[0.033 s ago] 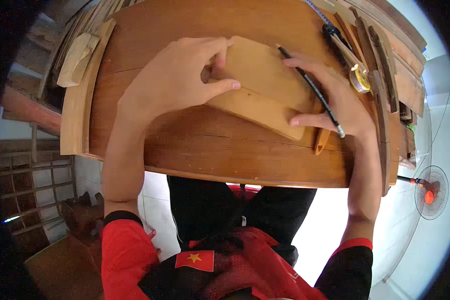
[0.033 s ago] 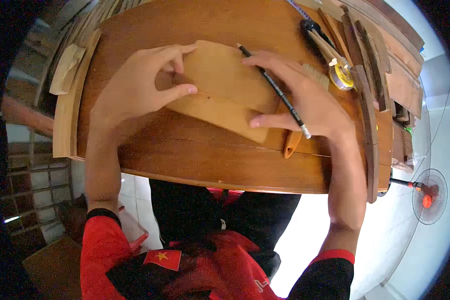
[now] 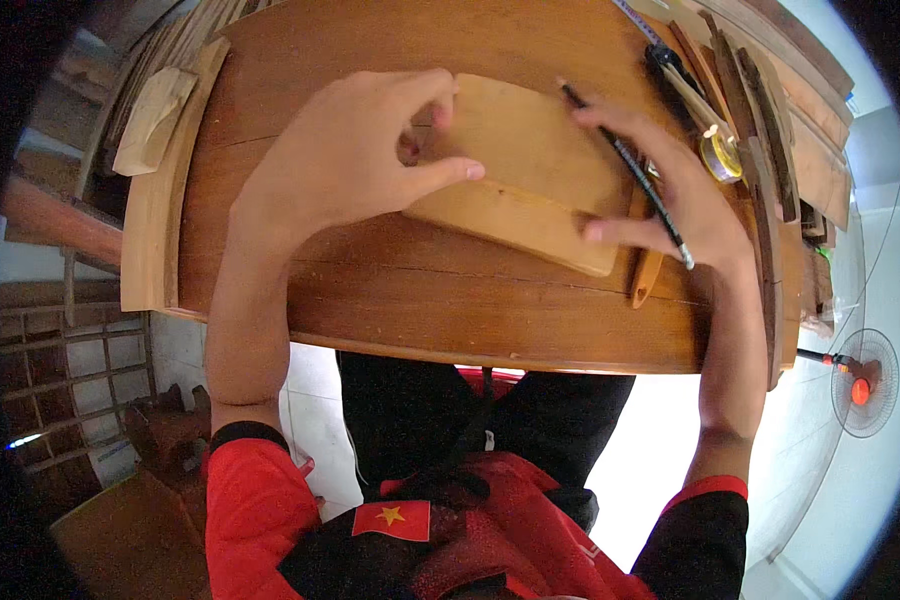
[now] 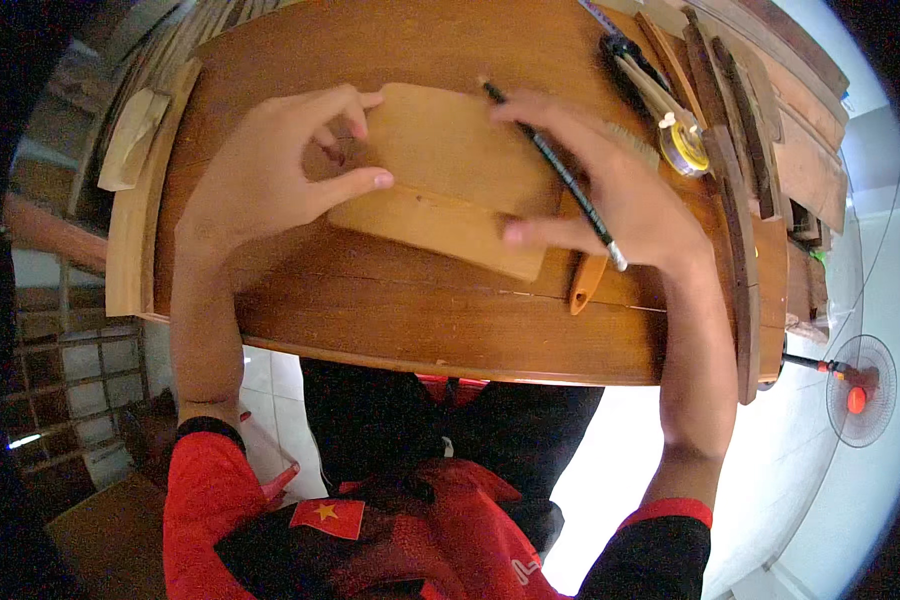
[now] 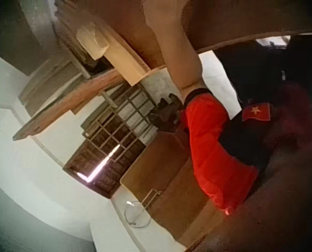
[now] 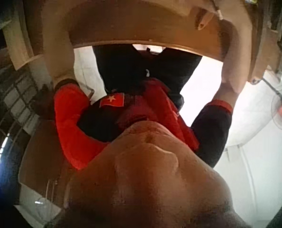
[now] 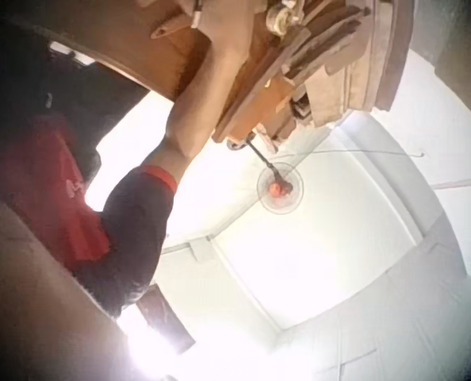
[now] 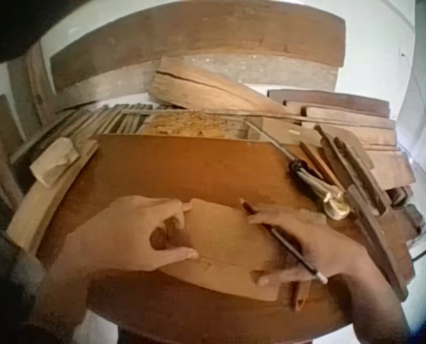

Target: The person marks a heart shape on a wooden block with a pencil, then begins carving the shape into the wood using a carving tool.

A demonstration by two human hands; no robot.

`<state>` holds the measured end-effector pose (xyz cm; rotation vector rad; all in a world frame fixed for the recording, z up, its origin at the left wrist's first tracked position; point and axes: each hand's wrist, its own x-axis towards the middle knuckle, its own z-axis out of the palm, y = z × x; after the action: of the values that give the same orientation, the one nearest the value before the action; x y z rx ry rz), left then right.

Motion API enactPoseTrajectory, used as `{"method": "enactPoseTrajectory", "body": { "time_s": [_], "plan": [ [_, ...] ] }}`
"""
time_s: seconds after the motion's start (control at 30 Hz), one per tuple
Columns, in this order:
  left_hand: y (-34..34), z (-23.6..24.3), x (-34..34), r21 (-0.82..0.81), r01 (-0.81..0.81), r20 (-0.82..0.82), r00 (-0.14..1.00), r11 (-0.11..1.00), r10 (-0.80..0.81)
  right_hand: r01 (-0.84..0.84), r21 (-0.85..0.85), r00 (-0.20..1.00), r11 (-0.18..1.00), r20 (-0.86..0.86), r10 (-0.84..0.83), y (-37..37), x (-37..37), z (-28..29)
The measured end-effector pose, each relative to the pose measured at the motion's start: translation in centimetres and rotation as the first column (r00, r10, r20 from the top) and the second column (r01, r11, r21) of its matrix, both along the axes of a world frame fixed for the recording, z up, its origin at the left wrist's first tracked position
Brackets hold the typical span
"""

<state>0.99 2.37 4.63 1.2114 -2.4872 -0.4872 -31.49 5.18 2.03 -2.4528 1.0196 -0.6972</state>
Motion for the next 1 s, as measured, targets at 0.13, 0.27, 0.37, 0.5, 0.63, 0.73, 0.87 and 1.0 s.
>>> {"method": "enactPoseTrajectory", "body": {
  "time_s": [0.13,0.27,0.37,0.5,0.63,0.73,0.87,1.0],
  "plan": [
    [-0.8,-1.1,-0.7,-0.356,0.084,-0.039,0.994,0.930,-0.105,0.064,0.007,0.996,0.998,0.069,-0.064,-0.4,-0.2,-0.4],
    [-1.9,-3.6,-1.4,-0.176,0.138,-0.112,0.981,0.975,-0.159,0.110,-0.123,0.988,0.986,0.120,-0.096,0.1,0.1,0.3],
    [-1.8,-4.0,-0.7,-0.208,0.186,-0.115,0.970,0.960,-0.212,-0.099,0.233,0.858,0.967,0.512,-0.035,1.0,0.2,1.2],
    [-1.1,-2.9,0.6,-0.087,0.101,0.009,0.995,0.991,-0.100,-0.220,0.561,0.716,0.798,0.649,-0.258,2.9,1.6,0.1],
    [-1.6,-2.9,0.4,-0.071,0.092,-0.026,0.995,0.993,-0.094,-0.194,0.665,0.752,0.721,0.573,-0.327,3.4,2.9,-0.7],
    [-2.4,-4.1,0.2,-0.098,0.165,-0.122,0.977,0.981,-0.176,-0.081,0.685,0.768,0.724,0.506,-0.393,3.9,4.2,-0.9],
    [-3.2,-5.5,0.2,-0.083,0.128,-0.139,0.980,0.988,-0.139,0.104,0.619,0.837,0.779,0.369,-0.405,4.1,5.4,-1.1],
    [-3.3,-5.6,-0.1,-0.052,0.133,-0.223,0.965,0.990,-0.141,0.159,0.627,0.830,0.762,0.333,-0.447,4.0,6.0,-1.0]
  ]
}}
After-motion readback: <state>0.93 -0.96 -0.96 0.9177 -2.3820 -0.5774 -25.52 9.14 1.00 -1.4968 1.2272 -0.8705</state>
